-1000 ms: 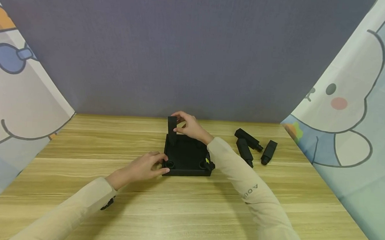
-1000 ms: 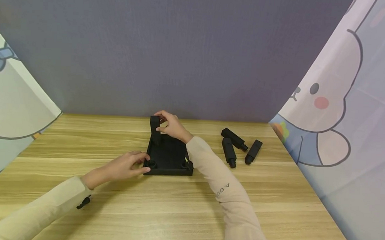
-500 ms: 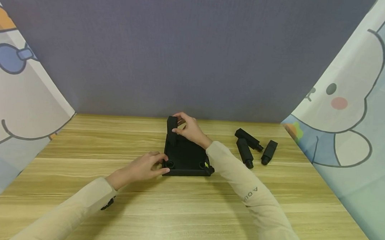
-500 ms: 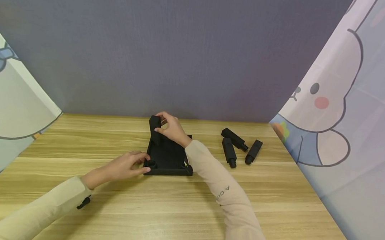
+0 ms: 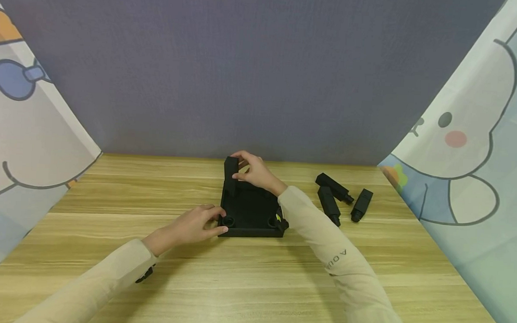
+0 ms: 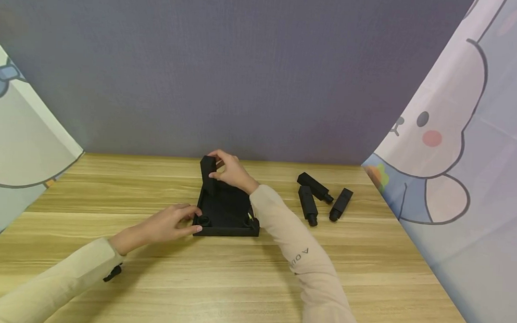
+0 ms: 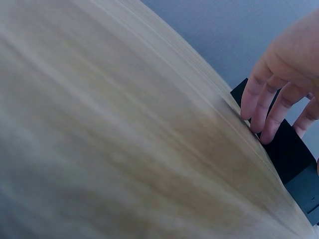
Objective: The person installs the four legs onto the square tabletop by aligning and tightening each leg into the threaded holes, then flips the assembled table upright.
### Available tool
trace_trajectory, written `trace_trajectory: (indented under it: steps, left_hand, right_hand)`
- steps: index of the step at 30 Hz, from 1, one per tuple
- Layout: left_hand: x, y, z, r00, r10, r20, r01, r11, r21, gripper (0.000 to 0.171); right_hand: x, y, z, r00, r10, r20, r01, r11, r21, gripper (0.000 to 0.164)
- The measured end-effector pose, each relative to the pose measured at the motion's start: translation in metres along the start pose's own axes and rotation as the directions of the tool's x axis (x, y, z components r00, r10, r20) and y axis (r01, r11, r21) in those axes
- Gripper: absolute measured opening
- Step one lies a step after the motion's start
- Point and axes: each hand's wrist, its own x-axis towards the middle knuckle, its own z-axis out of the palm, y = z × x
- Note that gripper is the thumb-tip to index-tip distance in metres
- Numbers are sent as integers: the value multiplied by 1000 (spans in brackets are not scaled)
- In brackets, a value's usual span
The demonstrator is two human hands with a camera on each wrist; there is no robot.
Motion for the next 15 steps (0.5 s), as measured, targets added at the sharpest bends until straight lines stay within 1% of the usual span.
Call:
trace_trajectory:
  steps: [5, 10, 12, 15]
  left_hand:
    - [-1, -1, 0, 1000, 1, 4, -1, 1000, -4, 40]
    - [0, -1, 0, 1000, 7, 0, -7, 1000, -5, 39]
    - [0, 0, 0, 1000, 9, 0, -9, 1000, -5, 39]
    - [-1, 0, -1, 1000, 12, 1, -12, 1000, -6, 39]
  right_hand:
    - [-1, -2, 2, 999, 23, -28, -25, 999, -45, 50]
    - [-2, -1, 4, 999, 0, -53, -3, 997, -73, 50]
    - [-2, -1, 3, 999, -5, -42, 2, 997, -71, 51]
    - [-1, -2, 0, 1000, -11, -5, 11, 998, -66, 55]
